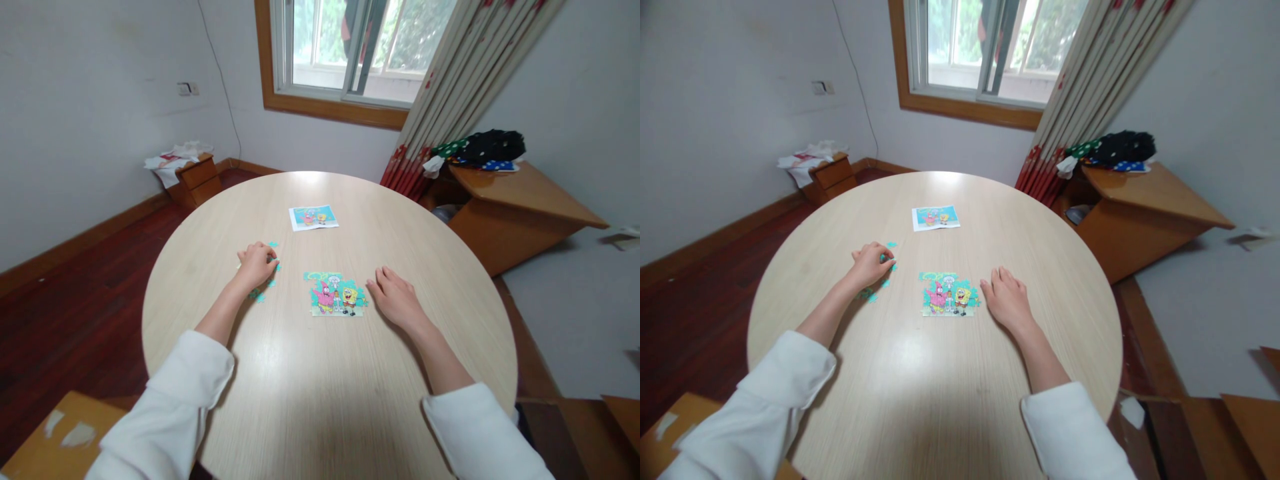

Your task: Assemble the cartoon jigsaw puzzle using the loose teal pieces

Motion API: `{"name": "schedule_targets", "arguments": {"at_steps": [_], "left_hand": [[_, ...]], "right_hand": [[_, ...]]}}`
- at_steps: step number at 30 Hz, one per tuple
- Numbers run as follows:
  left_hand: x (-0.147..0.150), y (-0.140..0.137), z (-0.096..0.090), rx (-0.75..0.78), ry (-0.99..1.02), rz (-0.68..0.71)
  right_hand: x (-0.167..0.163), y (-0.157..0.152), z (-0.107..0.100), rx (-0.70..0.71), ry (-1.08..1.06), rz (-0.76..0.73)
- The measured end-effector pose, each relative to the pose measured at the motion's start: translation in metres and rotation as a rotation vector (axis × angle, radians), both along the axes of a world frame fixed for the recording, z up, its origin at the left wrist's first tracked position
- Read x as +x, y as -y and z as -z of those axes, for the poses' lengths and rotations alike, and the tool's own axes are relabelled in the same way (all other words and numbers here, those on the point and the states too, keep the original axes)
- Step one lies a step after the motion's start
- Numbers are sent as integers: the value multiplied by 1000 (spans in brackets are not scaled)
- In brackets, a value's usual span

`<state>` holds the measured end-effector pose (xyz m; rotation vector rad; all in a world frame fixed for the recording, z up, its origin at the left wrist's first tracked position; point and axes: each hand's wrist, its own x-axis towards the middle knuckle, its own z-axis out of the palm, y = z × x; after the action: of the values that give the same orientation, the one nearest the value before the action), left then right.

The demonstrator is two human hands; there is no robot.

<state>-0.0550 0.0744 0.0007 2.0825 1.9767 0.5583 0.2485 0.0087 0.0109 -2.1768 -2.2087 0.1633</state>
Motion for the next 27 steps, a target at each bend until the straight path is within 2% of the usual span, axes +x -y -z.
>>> {"name": "schedule_targets", "arguments": {"at_steps": [12,14,17,22,27], "left_hand": [[2,5,-4,18,92,71],[2,6,-7,53,192,67],[4,10,-11,73,471,52],[6,16,-12,-113,886,47],[5,23,-16,-300,958,112]], "right_hand": [[-1,1,-3,-18,-9,10],[-2,2,-4,-24,-10,13],[-2,2,-4,-25,-8,15],[0,1,-3,-18,-4,13],[1,1,-2,-12,-8,6]]}}
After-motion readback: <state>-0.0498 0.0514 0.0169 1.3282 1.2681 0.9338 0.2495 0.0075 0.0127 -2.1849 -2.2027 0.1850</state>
